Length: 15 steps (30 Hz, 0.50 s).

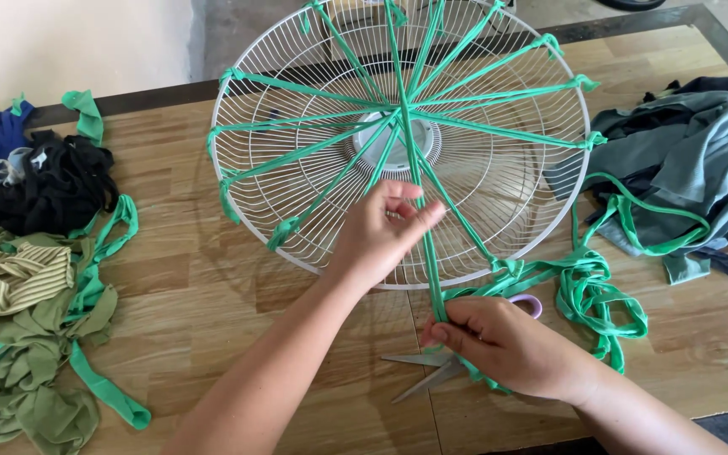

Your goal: Weaving green fabric strips through a circular metal fan guard to create a craft item.

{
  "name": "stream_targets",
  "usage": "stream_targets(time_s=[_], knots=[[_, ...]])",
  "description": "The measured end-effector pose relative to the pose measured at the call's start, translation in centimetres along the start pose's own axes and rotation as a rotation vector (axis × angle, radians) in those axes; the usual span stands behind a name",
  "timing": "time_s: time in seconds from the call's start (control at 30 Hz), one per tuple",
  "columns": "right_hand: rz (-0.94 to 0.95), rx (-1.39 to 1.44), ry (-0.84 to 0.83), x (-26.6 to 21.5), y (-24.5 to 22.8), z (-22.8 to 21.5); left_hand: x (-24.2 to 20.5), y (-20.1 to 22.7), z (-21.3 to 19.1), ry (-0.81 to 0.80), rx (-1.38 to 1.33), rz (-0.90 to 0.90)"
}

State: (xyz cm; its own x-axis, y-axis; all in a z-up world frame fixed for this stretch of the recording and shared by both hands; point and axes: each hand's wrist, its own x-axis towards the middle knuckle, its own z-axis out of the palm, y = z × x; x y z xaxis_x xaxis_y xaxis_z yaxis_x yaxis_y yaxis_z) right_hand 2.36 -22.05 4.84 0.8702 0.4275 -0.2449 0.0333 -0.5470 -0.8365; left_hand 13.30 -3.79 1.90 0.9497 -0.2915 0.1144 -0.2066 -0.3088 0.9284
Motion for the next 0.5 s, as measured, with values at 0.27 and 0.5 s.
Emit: stream_targets(time_s=[0.27,0.5], knots=[[0.024,-0.045,0.037,0.1,0.0,0.6,-0.9,1.8,-0.4,-0.187,0.261,-0.122],[0.066,0.338,0.055,1.1,1.4,0.2,-1.0,1.6,-2.0,-0.202,-0.221,-0.210]])
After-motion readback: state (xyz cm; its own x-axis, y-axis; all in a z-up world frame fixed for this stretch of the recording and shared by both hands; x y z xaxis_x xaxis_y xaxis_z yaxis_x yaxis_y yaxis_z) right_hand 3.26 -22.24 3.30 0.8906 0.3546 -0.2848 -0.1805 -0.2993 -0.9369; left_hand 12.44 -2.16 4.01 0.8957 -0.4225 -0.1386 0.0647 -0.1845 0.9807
